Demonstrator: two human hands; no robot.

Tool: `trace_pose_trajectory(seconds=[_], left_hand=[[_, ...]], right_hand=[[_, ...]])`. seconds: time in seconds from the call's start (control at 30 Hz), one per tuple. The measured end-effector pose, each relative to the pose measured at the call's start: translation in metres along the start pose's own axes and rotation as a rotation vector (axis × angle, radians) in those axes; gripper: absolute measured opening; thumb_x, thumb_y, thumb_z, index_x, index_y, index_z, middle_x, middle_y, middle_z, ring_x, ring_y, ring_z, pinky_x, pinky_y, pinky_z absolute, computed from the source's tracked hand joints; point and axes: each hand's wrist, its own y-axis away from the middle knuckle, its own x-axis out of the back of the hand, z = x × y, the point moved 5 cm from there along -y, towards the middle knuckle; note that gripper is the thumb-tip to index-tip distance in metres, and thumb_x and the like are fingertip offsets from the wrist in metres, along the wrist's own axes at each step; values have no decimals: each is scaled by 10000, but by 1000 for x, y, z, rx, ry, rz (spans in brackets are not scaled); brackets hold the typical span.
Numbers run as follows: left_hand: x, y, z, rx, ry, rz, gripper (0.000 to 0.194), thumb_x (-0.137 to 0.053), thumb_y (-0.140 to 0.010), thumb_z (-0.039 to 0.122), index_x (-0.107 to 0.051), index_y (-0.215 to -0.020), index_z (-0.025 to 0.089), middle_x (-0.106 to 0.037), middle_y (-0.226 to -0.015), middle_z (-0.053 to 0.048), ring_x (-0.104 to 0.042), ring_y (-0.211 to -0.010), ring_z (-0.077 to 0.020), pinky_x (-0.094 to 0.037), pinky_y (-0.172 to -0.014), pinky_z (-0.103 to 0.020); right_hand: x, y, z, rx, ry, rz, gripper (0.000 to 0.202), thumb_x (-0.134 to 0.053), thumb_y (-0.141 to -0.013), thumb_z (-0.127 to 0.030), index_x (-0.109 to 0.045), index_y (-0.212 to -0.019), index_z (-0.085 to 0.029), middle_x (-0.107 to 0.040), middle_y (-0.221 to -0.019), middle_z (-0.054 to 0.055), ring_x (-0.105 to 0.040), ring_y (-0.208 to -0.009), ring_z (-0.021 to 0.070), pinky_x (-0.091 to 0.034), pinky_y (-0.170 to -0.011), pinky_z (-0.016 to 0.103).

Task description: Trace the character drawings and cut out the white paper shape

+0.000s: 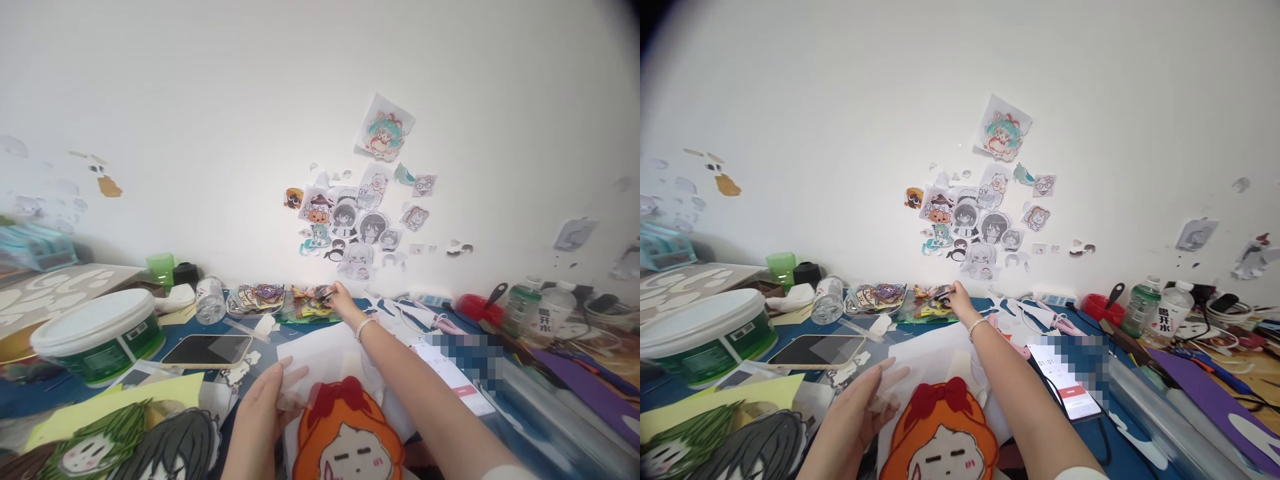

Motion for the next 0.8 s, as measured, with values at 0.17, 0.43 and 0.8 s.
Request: trace_pose_trajectory(seconds=[0.17,0.43,0.8], left_hand=[[-2,3,3,13,-6,18,301,-507,-828,312,-576,-1066,142,-668,-1040,-118,-622,-642,-115,-516,-591,-221],[-3,6,4,-23,31,3,337,-589,-749,311,-609,-1023,114,-682,-986,-137,-607,-574,-115,-505,-571,-237],[-5,9,9,-34,18,-2,328,-586,-746,296,-605,-1023,121,-679,-994,-150,-618,-585,-130,-503,-574,-248]], right_hand=[[-4,2,5,-89,-30,75,190,-568,-651,-163,-404,-733,-212,-584,-774,-5,-596,-681,133,-465,-530,219],[-12,10,20,-233,-175,117,241,-526,-797,-371,-428,-913,-184,-605,-723,40,-640,-651,160,-518,-600,263],[-17,3,25,-299,-402,86,136,-424,-854,-296,-426,-943,-194,-589,-701,29,-638,-633,143,-537,-656,301]])
